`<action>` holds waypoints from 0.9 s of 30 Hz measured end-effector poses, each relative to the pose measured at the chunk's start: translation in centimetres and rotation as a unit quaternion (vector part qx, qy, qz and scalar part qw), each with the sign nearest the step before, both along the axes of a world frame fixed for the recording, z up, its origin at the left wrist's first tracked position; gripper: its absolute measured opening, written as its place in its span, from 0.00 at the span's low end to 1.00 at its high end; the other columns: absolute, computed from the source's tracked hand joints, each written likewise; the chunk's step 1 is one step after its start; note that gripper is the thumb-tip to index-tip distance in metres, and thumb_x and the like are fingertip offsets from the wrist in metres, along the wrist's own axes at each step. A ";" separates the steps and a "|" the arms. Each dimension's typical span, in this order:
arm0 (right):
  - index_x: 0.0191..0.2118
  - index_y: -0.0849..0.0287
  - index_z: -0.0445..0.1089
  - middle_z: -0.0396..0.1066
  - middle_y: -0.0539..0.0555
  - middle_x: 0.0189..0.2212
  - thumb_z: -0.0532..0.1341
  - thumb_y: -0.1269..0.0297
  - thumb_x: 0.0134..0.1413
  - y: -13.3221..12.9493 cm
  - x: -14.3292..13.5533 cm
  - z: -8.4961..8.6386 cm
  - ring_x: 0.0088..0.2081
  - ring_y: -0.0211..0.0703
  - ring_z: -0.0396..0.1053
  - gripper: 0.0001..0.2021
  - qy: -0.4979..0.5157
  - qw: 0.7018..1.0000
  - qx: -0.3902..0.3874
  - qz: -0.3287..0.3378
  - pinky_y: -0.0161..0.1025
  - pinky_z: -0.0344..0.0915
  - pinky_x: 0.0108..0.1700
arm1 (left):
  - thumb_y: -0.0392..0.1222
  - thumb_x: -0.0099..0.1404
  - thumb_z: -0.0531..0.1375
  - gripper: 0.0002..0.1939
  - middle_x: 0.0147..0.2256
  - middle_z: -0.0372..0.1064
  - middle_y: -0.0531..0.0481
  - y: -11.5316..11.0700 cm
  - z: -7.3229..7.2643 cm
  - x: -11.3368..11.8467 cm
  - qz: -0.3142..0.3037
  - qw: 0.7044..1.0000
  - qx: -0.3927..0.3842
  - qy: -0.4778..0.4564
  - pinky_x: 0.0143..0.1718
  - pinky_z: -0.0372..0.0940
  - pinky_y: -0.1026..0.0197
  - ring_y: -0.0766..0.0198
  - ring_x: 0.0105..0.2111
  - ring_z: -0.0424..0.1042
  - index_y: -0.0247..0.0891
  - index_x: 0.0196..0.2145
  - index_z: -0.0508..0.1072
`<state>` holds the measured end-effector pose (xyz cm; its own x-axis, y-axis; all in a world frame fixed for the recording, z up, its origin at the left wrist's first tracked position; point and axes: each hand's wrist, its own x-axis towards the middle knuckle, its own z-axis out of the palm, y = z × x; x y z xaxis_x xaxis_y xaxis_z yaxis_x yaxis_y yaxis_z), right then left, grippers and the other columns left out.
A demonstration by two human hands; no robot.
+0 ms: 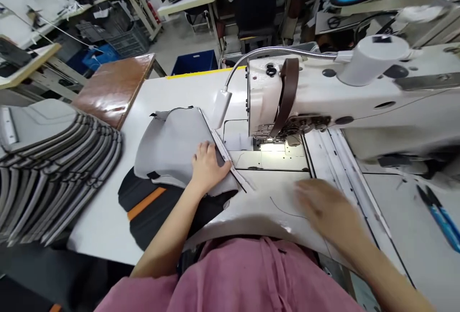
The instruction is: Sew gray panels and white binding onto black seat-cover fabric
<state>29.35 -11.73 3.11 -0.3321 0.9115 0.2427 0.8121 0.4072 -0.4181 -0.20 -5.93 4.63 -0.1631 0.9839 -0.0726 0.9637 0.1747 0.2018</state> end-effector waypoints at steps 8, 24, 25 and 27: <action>0.46 0.58 0.66 0.69 0.55 0.42 0.57 0.77 0.49 2.3 -13.0 -2.4 0.45 0.46 0.67 0.17 0.180 0.940 -0.187 0.219 0.45 0.65 0.48 | 0.42 0.56 0.59 0.30 0.61 0.54 0.43 -0.2 -1.6 -2.6 -0.063 0.991 0.090 -0.076 0.61 0.49 0.44 0.50 0.61 0.54 0.39 0.57 0.64; 0.53 0.54 0.62 0.63 0.59 0.52 0.59 0.68 0.52 2.1 -9.9 -2.6 0.48 0.49 0.66 0.21 0.321 0.929 -0.184 0.010 0.44 0.72 0.39 | 0.37 0.56 0.57 0.17 0.62 0.53 0.48 6.3 -3.2 4.6 -0.171 0.970 0.117 -0.127 0.62 0.46 0.48 0.51 0.62 0.49 0.41 0.44 0.73; 0.52 0.54 0.63 0.64 0.59 0.51 0.59 0.67 0.52 2.1 -9.6 -2.5 0.49 0.50 0.65 0.20 0.314 0.933 -0.177 0.009 0.45 0.71 0.41 | 0.37 0.57 0.56 0.16 0.61 0.55 0.48 6.3 -3.2 4.7 -0.175 0.970 0.117 -0.124 0.63 0.46 0.48 0.51 0.62 0.49 0.41 0.44 0.73; 0.51 0.54 0.65 0.65 0.58 0.51 0.59 0.66 0.53 2.2 -9.2 -2.4 0.50 0.50 0.65 0.18 0.304 0.939 -0.161 0.010 0.46 0.70 0.43 | 0.36 0.57 0.55 0.15 0.59 0.57 0.48 6.3 -3.3 5.0 -0.176 0.970 0.119 -0.122 0.63 0.45 0.48 0.52 0.62 0.50 0.40 0.43 0.72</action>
<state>20.18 -9.53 0.75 -0.2388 0.9653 0.1056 0.3779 0.1925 -0.9056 4.77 0.34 1.30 0.1783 0.9693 0.1695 0.8736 -0.2352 0.4259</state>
